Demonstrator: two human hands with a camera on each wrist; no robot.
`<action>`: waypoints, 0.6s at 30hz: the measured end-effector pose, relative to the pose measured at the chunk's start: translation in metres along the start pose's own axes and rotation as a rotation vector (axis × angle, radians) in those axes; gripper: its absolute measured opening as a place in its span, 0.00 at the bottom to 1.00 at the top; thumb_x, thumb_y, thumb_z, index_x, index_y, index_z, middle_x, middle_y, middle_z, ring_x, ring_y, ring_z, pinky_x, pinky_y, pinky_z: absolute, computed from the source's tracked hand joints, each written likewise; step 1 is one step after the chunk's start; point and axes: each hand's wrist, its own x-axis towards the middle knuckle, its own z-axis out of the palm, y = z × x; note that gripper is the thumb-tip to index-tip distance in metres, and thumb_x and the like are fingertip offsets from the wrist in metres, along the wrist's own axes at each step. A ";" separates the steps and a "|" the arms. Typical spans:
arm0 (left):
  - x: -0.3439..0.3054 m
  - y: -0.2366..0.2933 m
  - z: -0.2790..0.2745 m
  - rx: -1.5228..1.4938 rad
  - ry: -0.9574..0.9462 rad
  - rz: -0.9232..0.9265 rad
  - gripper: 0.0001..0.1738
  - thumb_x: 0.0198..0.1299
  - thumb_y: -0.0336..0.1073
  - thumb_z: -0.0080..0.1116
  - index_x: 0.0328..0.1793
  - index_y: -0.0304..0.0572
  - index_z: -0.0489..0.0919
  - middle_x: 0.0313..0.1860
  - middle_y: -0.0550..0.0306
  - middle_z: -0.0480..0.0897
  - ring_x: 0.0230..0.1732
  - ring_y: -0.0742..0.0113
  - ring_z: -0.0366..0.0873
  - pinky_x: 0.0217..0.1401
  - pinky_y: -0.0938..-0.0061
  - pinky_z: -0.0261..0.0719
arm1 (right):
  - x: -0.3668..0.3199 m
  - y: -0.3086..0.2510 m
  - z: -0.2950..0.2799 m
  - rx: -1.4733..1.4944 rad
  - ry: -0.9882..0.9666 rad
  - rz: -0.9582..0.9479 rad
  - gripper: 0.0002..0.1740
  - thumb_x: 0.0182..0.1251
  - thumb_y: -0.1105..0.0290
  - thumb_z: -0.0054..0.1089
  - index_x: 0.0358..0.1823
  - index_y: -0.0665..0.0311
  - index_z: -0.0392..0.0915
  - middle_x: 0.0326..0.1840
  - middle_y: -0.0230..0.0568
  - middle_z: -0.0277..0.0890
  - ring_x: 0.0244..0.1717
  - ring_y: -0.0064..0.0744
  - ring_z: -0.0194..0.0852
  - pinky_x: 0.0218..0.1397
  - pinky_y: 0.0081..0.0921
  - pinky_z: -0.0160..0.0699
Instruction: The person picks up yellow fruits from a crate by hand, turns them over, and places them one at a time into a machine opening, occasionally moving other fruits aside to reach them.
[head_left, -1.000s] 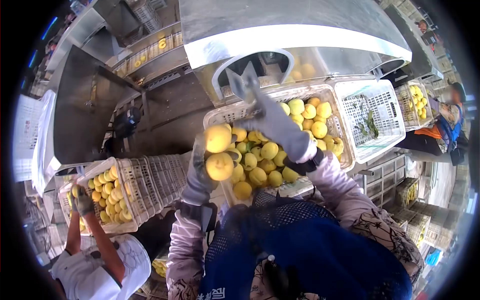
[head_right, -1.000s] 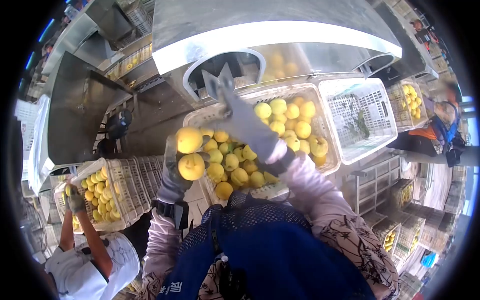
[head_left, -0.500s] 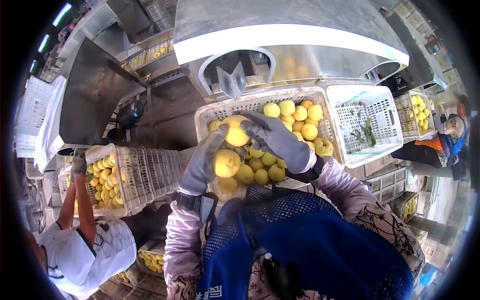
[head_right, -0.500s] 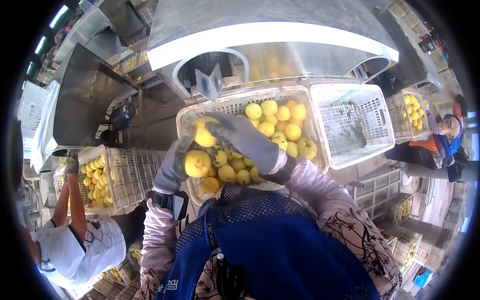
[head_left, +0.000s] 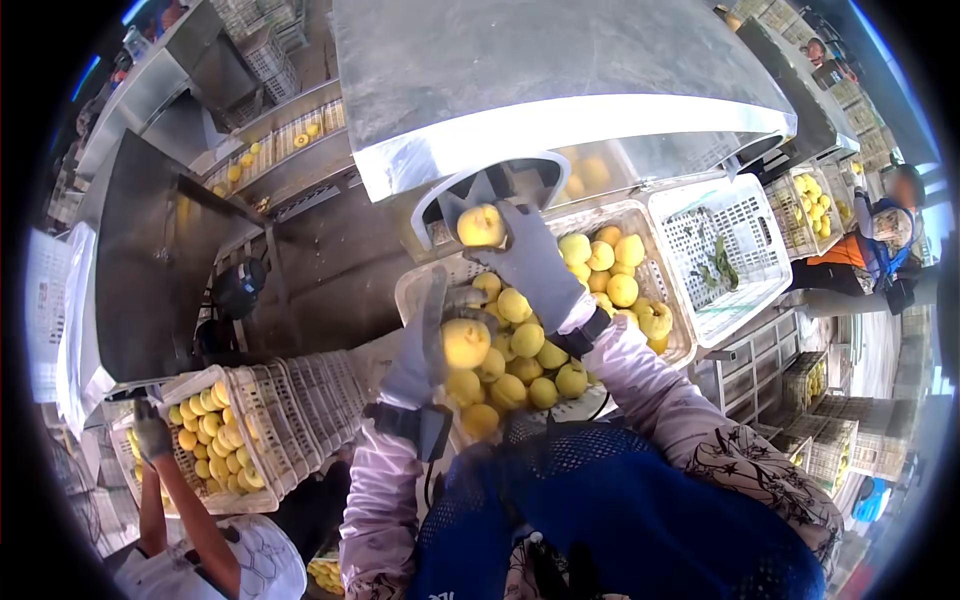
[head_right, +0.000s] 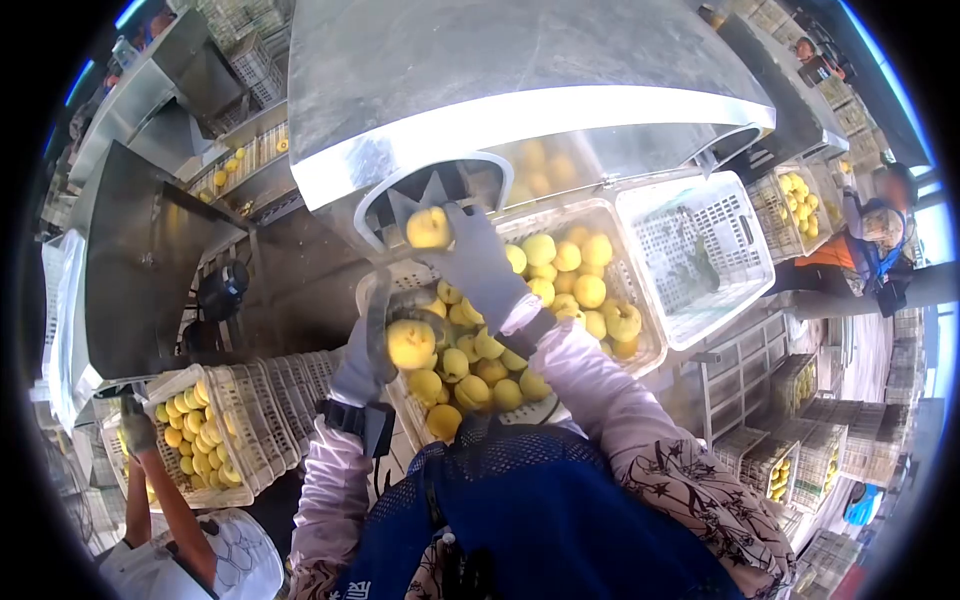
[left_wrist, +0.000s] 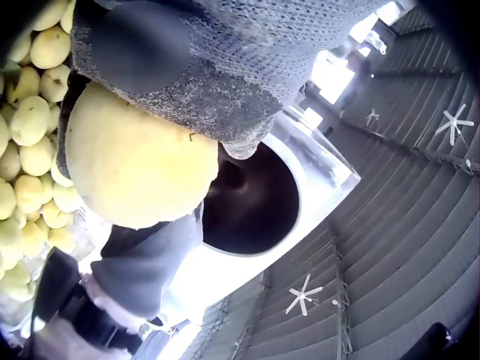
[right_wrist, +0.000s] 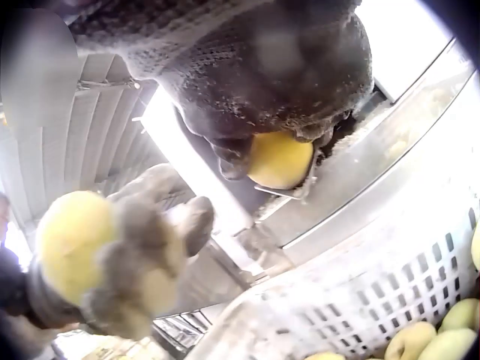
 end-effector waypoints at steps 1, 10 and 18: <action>-0.007 -0.009 -0.001 -0.088 0.061 -0.103 0.40 0.79 0.26 0.45 0.92 0.55 0.44 0.66 0.40 0.78 0.58 0.56 0.85 0.57 0.61 0.90 | 0.007 0.002 0.002 -0.069 -0.019 -0.008 0.38 0.54 0.63 0.82 0.65 0.67 0.76 0.57 0.59 0.80 0.59 0.61 0.79 0.61 0.46 0.80; -0.056 -0.042 0.010 0.420 0.111 0.390 0.58 0.66 0.18 0.61 0.91 0.56 0.37 0.66 0.39 0.80 0.56 0.53 0.87 0.58 0.58 0.90 | 0.055 -0.002 0.015 -0.289 0.217 -0.398 0.29 0.59 0.54 0.77 0.53 0.69 0.80 0.49 0.61 0.80 0.50 0.59 0.84 0.51 0.45 0.86; -0.025 0.034 0.053 -0.745 0.368 -0.013 0.31 0.85 0.53 0.35 0.79 0.39 0.66 0.64 0.43 0.81 0.61 0.49 0.84 0.73 0.56 0.81 | -0.059 -0.022 -0.038 0.032 -0.581 -0.029 0.56 0.59 0.56 0.81 0.83 0.63 0.57 0.70 0.57 0.74 0.67 0.50 0.78 0.66 0.40 0.80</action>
